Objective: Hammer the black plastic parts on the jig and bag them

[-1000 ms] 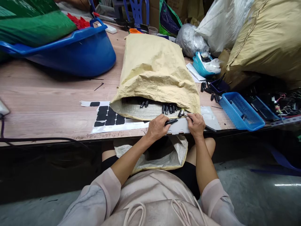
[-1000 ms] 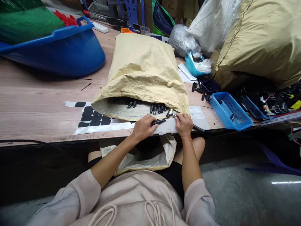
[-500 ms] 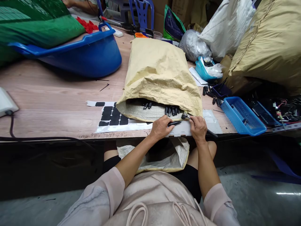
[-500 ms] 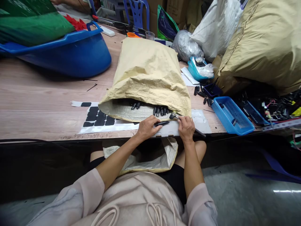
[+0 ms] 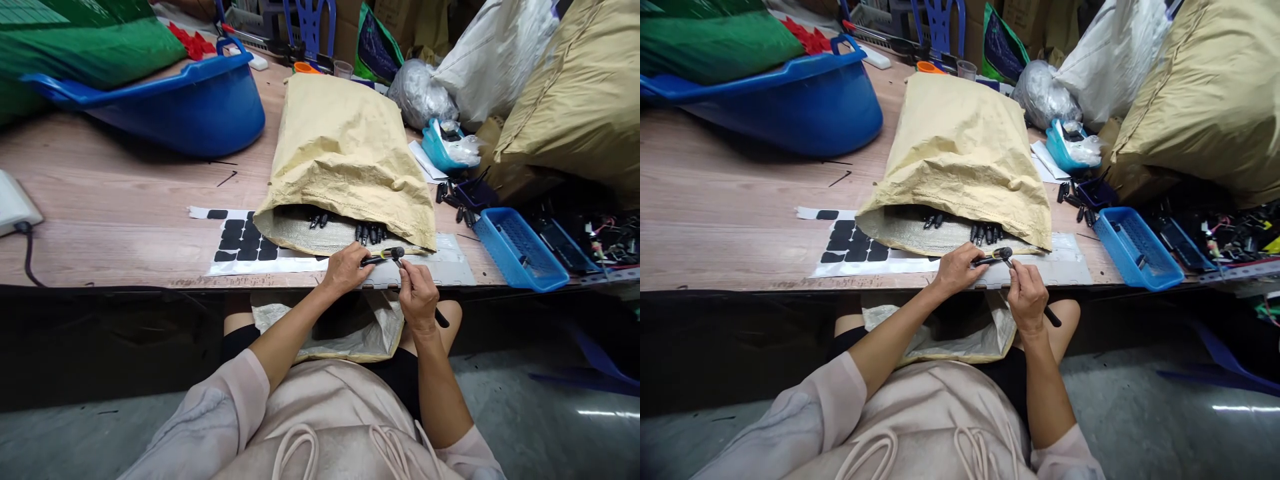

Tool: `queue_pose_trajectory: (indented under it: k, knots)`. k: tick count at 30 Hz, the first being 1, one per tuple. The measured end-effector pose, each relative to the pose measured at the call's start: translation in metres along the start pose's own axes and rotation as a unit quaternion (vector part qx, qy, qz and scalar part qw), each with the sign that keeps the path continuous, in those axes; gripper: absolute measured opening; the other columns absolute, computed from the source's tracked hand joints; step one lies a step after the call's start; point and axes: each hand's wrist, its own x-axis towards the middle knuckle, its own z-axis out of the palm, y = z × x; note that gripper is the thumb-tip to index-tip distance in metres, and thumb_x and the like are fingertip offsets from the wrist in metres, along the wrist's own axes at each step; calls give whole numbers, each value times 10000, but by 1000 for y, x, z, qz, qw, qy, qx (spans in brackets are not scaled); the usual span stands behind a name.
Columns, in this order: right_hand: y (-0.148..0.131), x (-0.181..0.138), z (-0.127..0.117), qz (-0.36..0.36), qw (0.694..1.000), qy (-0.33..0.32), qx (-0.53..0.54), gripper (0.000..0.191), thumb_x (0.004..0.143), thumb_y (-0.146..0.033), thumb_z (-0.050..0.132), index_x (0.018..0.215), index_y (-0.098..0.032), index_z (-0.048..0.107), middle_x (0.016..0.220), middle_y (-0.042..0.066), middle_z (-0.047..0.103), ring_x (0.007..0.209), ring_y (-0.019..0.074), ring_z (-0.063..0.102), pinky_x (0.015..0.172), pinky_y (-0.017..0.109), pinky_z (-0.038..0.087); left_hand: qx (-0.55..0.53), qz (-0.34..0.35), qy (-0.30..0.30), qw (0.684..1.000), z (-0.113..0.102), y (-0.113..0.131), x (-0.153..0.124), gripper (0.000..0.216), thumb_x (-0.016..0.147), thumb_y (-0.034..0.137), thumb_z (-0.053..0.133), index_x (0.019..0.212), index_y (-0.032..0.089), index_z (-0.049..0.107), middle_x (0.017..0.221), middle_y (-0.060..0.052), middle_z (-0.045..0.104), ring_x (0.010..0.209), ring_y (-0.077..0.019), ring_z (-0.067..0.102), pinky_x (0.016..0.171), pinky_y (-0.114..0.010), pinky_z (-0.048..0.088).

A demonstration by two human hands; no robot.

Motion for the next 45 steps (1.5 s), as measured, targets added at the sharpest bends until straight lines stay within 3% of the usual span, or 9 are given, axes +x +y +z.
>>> queue_pose_trajectory:
  k: [4, 9, 14, 21, 27, 33, 45]
  knots:
    - [-2, 0, 1, 2, 1000, -23, -5, 288, 1073, -287, 493, 1164, -209, 755, 913, 73, 726, 863, 193, 684, 787, 287, 534, -2, -5, 1, 1000, 0, 0, 0, 123, 869, 275, 770, 973, 232, 720, 994, -19, 696, 946, -189, 676, 800, -281, 515]
    - [-12, 4, -3, -2, 1000, -10, 26, 281, 1068, -269, 503, 1198, -202, 743, 969, 87, 729, 913, 198, 685, 844, 298, 534, -15, -5, -3, 1000, -1, 0, 0, 128, 862, 258, 765, 980, 234, 721, 1004, -16, 698, 966, -190, 675, 816, -284, 517]
    - [-16, 2, 1, -19, 998, -60, 10, 288, 1077, -297, 491, 1179, -211, 746, 921, 70, 714, 877, 193, 670, 803, 283, 516, -27, -10, 2, 1000, -1, 1, 0, 91, 883, 254, 732, 973, 242, 729, 964, -6, 693, 925, -173, 671, 793, -272, 517]
    - [24, 20, 10, 12, 999, -29, -28, 305, 1070, -344, 480, 1150, -226, 749, 1011, 92, 720, 975, 224, 656, 905, 336, 506, -12, -2, 11, 1000, -1, 1, -1, 132, 847, 262, 752, 966, 230, 705, 970, -15, 685, 929, -186, 659, 811, -285, 519]
    - [71, 28, 28, 36, 995, -35, -88, 239, 1000, -308, 549, 1056, -228, 767, 946, 74, 686, 913, 234, 580, 863, 345, 448, 3, 11, 4, 1000, 0, 0, -2, 111, 892, 284, 736, 972, 230, 681, 975, -13, 662, 925, -180, 643, 818, -279, 507]
    - [71, 23, 33, 70, 994, -31, -80, 221, 970, -310, 585, 1048, -222, 772, 960, 81, 678, 908, 248, 539, 860, 363, 422, 17, 25, -14, 999, -1, -2, -3, 107, 967, 320, 663, 1016, 225, 667, 1031, -36, 661, 996, -205, 644, 850, -303, 500]
    - [72, 21, 34, 71, 993, -27, -84, 242, 966, -319, 585, 1098, -237, 770, 965, 79, 666, 907, 250, 529, 855, 366, 423, 44, 42, -16, 998, 0, -2, -3, 181, 1040, 335, 532, 1021, 217, 669, 1037, -55, 656, 994, -206, 636, 845, -306, 492]
